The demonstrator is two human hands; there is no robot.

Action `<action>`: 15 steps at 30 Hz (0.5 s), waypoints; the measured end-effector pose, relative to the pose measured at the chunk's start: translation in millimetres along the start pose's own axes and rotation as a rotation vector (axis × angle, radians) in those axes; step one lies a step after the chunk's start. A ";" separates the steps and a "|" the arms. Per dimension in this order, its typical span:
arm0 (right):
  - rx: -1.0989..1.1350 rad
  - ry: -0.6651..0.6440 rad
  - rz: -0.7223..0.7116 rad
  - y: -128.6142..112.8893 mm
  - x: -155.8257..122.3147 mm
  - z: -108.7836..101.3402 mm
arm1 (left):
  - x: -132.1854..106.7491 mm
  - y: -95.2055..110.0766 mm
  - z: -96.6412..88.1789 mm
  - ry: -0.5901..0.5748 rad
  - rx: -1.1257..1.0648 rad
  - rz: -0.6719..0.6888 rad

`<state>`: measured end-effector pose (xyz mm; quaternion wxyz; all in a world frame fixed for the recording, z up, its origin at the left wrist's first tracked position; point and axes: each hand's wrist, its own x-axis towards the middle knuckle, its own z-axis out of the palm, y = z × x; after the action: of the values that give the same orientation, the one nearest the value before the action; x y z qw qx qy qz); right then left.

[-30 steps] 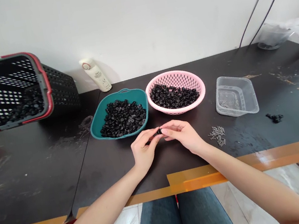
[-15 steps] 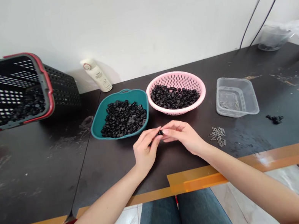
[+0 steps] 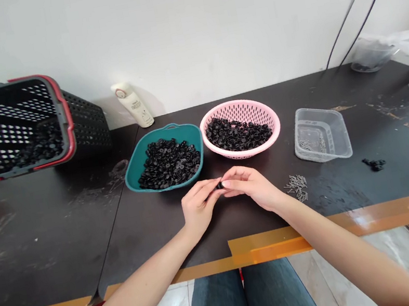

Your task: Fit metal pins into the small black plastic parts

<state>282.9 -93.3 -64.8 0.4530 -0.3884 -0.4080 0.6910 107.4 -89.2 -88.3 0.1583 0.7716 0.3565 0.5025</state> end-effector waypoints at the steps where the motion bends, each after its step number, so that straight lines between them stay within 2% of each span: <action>1: -0.021 -0.005 -0.003 -0.8 0.0 -0.6 | 0.0 -0.2 0.1 -0.001 0.004 0.002; 9: -0.112 -0.080 -0.001 -4.8 1.3 -5.8 | 0.0 -0.8 0.1 -0.020 0.015 -0.005; 15: -0.073 -0.114 0.002 -3.5 3.4 -7.2 | 0.5 -1.5 0.2 -0.022 0.008 -0.004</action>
<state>289.6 -87.7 -64.7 0.4137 -0.3654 -0.4576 0.6971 107.1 -87.8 -89.0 0.1603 0.7771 0.3580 0.4922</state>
